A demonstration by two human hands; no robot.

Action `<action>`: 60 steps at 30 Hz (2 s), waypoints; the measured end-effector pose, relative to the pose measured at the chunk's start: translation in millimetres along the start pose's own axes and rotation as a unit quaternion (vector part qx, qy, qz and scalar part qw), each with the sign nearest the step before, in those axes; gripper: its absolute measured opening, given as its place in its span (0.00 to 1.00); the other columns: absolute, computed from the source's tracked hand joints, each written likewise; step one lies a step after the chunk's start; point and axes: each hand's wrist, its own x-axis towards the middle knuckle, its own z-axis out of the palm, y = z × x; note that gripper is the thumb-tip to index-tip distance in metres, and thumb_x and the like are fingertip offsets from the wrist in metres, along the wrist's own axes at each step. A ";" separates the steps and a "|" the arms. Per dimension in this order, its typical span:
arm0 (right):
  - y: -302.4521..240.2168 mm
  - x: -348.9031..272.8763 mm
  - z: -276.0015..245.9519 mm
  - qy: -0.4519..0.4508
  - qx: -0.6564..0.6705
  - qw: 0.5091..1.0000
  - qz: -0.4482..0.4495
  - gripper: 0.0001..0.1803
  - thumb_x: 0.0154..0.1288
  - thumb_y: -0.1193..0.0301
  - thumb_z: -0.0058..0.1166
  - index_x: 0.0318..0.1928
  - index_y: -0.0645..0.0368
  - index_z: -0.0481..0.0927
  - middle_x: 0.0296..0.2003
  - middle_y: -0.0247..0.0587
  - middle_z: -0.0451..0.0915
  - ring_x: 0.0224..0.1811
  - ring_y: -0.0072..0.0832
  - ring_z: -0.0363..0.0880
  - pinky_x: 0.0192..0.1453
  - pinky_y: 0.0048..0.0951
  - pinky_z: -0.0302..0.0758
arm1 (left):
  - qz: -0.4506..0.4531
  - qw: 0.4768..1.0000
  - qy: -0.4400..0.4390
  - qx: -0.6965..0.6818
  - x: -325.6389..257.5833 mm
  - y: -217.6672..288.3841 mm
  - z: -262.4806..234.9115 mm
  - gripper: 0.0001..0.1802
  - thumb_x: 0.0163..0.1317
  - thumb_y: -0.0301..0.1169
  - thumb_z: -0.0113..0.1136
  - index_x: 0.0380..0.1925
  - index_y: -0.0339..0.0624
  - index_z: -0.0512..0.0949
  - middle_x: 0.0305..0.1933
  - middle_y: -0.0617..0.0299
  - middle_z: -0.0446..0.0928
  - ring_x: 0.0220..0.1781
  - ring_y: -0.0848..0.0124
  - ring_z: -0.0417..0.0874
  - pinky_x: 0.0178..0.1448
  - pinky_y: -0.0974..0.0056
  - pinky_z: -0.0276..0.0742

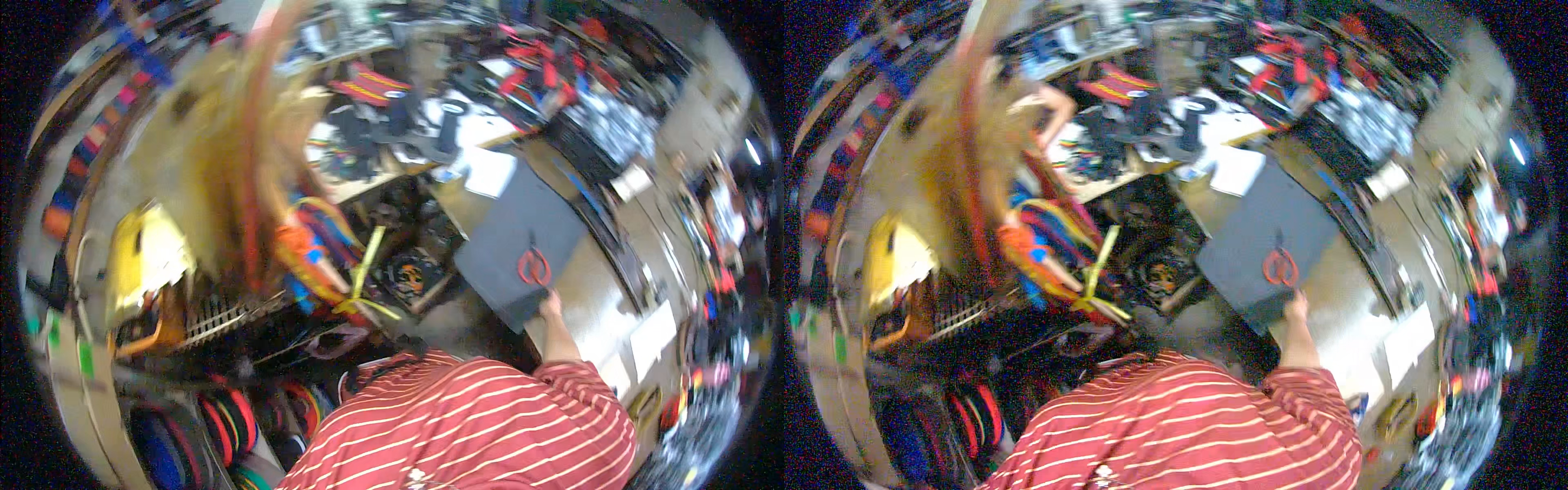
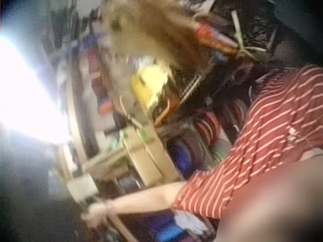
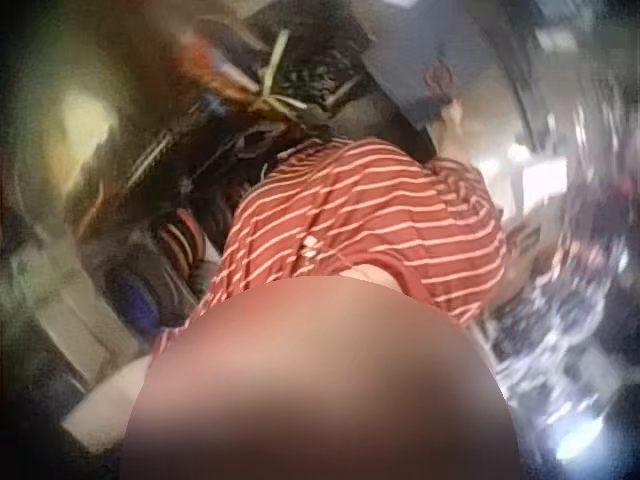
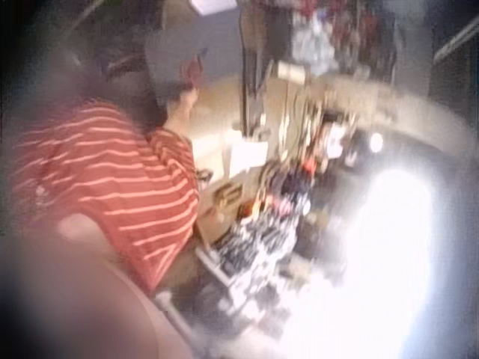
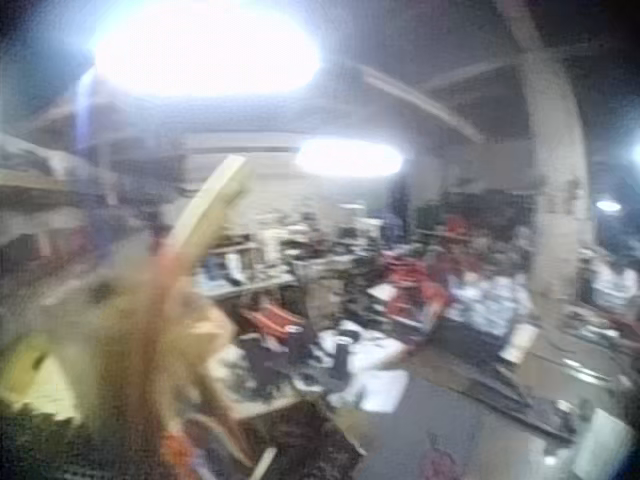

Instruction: The person assembles a hat by attaching a colorful woven band to a black strap using a hot glue gun, then cuts a large sheet of black foam with scissors and fits the strap onto a white hat base. The person handles multiple components including the band, strap, foam, and hat base.

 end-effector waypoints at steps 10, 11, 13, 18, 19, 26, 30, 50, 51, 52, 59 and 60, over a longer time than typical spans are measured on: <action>-32.6 -91.8 -37.0 0.062 0.123 0.990 0.039 0.15 0.57 0.69 0.54 0.44 0.59 0.80 0.47 0.56 0.76 0.54 0.48 0.72 0.60 0.42 0.69 | 0.179 0.578 -0.512 -0.610 -233.0 455.1 -1.5 0.16 0.66 0.32 0.47 0.53 0.45 0.72 0.55 0.57 0.71 0.55 0.61 0.73 0.59 0.53 0.66; -26.0 -102.6 -44.4 0.029 0.137 0.987 0.077 0.15 0.59 0.68 0.53 0.45 0.59 0.80 0.45 0.56 0.78 0.50 0.48 0.75 0.57 0.42 0.71 | 0.207 0.561 -0.494 -0.631 -220.2 469.8 -15.6 0.16 0.66 0.31 0.47 0.53 0.44 0.72 0.54 0.57 0.71 0.54 0.62 0.74 0.59 0.54 0.66; -3.7 -120.6 -66.5 -0.026 0.197 0.980 0.025 0.15 0.60 0.65 0.53 0.45 0.60 0.79 0.39 0.52 0.82 0.44 0.45 0.80 0.51 0.40 0.75 | 0.239 0.564 -0.414 -0.673 -176.7 490.5 -35.7 0.15 0.66 0.30 0.48 0.52 0.42 0.73 0.52 0.57 0.72 0.53 0.62 0.74 0.58 0.56 0.67; 55.3 -175.5 -123.2 -0.056 0.225 0.970 0.069 0.17 0.63 0.62 0.51 0.46 0.59 0.79 0.39 0.52 0.82 0.44 0.45 0.80 0.51 0.39 0.75 | 0.199 0.611 -0.204 -0.739 -50.7 544.0 -56.8 0.13 0.66 0.27 0.49 0.49 0.38 0.74 0.49 0.56 0.75 0.51 0.64 0.76 0.57 0.60 0.70; 67.0 -189.9 -132.6 -0.036 0.217 0.972 0.081 0.17 0.63 0.61 0.51 0.47 0.59 0.79 0.40 0.52 0.81 0.45 0.44 0.80 0.51 0.39 0.75 | 0.163 0.605 -0.184 -0.757 -37.3 570.6 -57.6 0.13 0.66 0.26 0.49 0.49 0.37 0.74 0.48 0.56 0.75 0.50 0.64 0.76 0.57 0.60 0.70; 119.9 -257.1 -134.5 -0.035 0.210 0.960 0.179 0.18 0.60 0.61 0.52 0.46 0.58 0.80 0.39 0.53 0.81 0.43 0.46 0.80 0.50 0.42 0.75 | 0.390 0.426 -0.399 -0.712 -143.7 756.8 -58.1 0.15 0.57 0.26 0.57 0.46 0.37 0.77 0.45 0.54 0.77 0.46 0.61 0.78 0.55 0.59 0.72; 115.0 -267.8 -116.5 -0.075 0.236 0.950 0.192 0.21 0.59 0.60 0.55 0.49 0.59 0.78 0.42 0.52 0.81 0.42 0.46 0.80 0.49 0.41 0.75 | 0.522 0.258 -0.535 -0.612 -195.0 793.4 -50.5 0.23 0.55 0.32 0.63 0.51 0.39 0.75 0.48 0.51 0.78 0.44 0.60 0.81 0.53 0.58 0.74; -43.6 -703.1 -34.3 0.550 0.155 0.187 0.799 0.53 0.53 0.58 0.67 0.71 0.55 0.47 0.69 0.56 0.53 0.63 0.51 0.62 0.64 0.47 0.64 | 0.892 0.075 -0.243 -0.374 -204.4 913.2 -229.6 0.28 0.58 0.39 0.62 0.57 0.40 0.70 0.55 0.47 0.73 0.56 0.55 0.76 0.59 0.56 0.72; -41.3 -706.9 -29.1 0.583 0.272 0.182 0.744 0.50 0.55 0.59 0.65 0.70 0.52 0.48 0.68 0.54 0.55 0.62 0.51 0.65 0.60 0.50 0.68 | 0.885 0.054 -0.245 -0.392 -209.3 907.0 -244.5 0.28 0.58 0.39 0.62 0.57 0.39 0.70 0.55 0.47 0.73 0.56 0.54 0.76 0.59 0.56 0.72; -36.5 -708.5 -23.1 0.601 0.390 0.160 0.679 0.47 0.57 0.61 0.64 0.70 0.48 0.48 0.66 0.53 0.57 0.60 0.50 0.67 0.55 0.53 0.71 | 0.881 0.049 -0.253 -0.397 -215.2 900.5 -259.5 0.29 0.58 0.39 0.62 0.58 0.39 0.69 0.56 0.47 0.73 0.55 0.54 0.76 0.59 0.57 0.72; -4.6 -720.7 13.5 0.627 0.547 0.176 0.527 0.30 0.65 0.82 0.43 0.64 0.50 0.52 0.53 0.46 0.67 0.43 0.45 0.79 0.34 0.46 0.85 | 0.869 0.064 -0.275 -0.405 -255.1 867.0 -336.4 0.30 0.58 0.40 0.62 0.57 0.37 0.70 0.56 0.45 0.73 0.56 0.54 0.76 0.60 0.56 0.71; -1.5 -725.0 13.4 0.616 0.561 0.172 0.526 0.28 0.65 0.83 0.41 0.63 0.50 0.53 0.52 0.46 0.68 0.44 0.45 0.79 0.34 0.47 0.85 | 0.876 0.083 -0.272 -0.389 -263.6 864.7 -346.7 0.30 0.57 0.41 0.62 0.57 0.37 0.70 0.56 0.45 0.73 0.57 0.53 0.75 0.61 0.56 0.71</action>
